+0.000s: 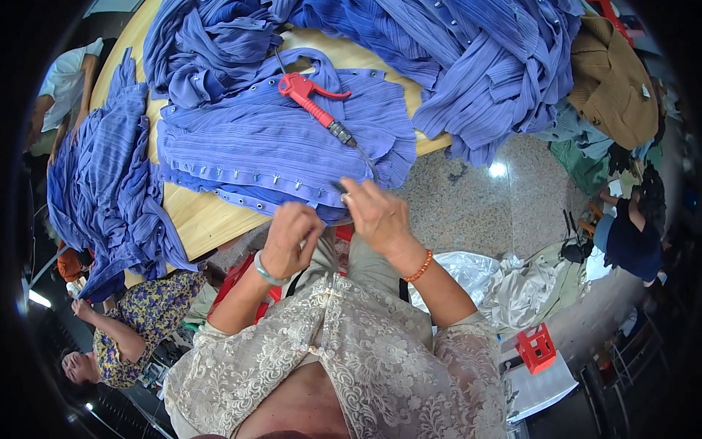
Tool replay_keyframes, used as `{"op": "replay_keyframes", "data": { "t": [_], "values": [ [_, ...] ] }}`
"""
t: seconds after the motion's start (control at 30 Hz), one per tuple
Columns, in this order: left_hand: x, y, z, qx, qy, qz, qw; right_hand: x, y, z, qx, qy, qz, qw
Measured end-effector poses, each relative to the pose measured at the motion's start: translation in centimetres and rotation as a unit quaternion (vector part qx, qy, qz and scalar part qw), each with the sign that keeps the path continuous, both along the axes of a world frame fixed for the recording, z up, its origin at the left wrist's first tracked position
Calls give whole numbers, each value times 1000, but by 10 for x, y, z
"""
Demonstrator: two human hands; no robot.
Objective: Trimming loose threads and excess fabric from blue garments using thread snips.
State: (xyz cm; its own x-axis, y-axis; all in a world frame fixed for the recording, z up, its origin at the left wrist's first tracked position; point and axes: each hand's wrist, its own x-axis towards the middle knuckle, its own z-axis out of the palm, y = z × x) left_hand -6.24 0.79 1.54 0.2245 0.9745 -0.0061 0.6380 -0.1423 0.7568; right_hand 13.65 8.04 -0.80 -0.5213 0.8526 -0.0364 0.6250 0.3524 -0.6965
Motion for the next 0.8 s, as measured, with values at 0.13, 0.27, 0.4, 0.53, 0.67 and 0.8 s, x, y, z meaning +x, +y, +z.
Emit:
{"op": "replay_keyframes", "data": {
  "t": [0.13,0.27,0.4,0.53,0.67,0.8],
  "values": [
    [3,-8,-4,-20,49,-90,995,28,10,-19,-27,-19,-76,997],
    [9,21,-3,93,107,42,989,37,18,-17,-33,-23,-80,996],
    [5,34,-23,88,180,34,979,26,18,-13,-17,7,-55,998],
    [16,36,-50,159,199,-32,967,42,9,-28,-24,-4,-70,997],
    [22,18,-60,126,273,-32,953,42,4,-24,-29,-10,-33,999],
    [24,7,-52,79,182,18,980,42,0,-20,-21,6,-26,999]
  ]
}}
